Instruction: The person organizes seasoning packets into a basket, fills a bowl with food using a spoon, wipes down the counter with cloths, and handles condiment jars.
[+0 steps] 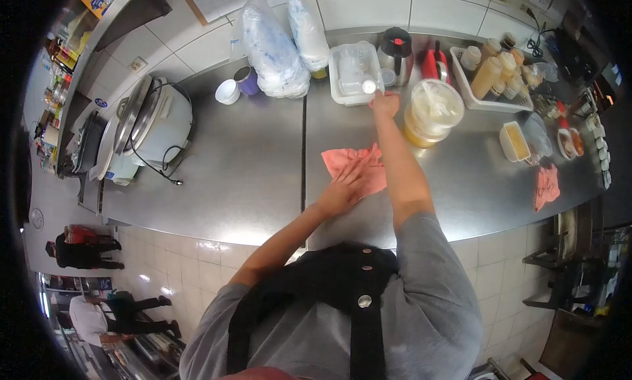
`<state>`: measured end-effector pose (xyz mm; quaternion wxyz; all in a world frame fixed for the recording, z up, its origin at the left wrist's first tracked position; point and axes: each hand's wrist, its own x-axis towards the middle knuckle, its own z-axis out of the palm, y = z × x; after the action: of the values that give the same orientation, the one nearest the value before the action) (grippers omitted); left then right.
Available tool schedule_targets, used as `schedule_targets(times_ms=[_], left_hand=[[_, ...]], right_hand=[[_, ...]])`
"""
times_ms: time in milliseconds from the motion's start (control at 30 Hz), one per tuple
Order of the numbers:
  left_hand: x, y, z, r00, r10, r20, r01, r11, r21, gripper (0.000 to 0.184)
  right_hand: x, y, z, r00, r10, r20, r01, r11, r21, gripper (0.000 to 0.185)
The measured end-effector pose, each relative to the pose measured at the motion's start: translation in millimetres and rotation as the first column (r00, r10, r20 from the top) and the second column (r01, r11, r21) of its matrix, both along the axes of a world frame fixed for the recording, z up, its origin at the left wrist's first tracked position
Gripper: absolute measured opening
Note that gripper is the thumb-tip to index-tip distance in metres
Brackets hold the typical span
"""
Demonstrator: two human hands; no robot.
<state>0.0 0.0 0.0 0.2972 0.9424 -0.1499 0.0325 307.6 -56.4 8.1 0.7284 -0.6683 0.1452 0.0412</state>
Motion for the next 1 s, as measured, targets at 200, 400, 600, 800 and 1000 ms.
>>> schedule_targets(times_ms=[200, 400, 600, 800, 1000], left_hand=[[-30, 7, -10, 0.991, 0.091, 0.095, -0.109, 0.973, 0.203, 0.059], [-97, 50, -13, 0.912, 0.403, 0.077, -0.408, 0.871, 0.273, 0.057], [-163, 112, -23, 0.650, 0.737, 0.183, -0.743, 0.567, 0.354, 0.055], [-172, 150, -16, 0.448, 0.894, 0.017, -0.857, 0.424, 0.292, 0.041], [-134, 121, 23, 0.594, 0.725, 0.348, -0.794, 0.597, 0.112, 0.030]], right_hand=[[3, 4, -13, 0.983, 0.028, -0.182, 0.007, 0.982, 0.188, 0.035], [-9, 3, 38, 0.991, 0.082, -0.107, -0.056, 0.971, 0.233, 0.033], [-34, -32, 68, 0.975, 0.161, 0.156, -0.171, 0.984, 0.056, 0.031], [-115, -111, 67, 0.913, 0.397, 0.089, -0.396, 0.918, -0.034, 0.015], [-191, -147, 26, 0.767, 0.641, -0.039, -0.642, 0.763, -0.078, 0.015]])
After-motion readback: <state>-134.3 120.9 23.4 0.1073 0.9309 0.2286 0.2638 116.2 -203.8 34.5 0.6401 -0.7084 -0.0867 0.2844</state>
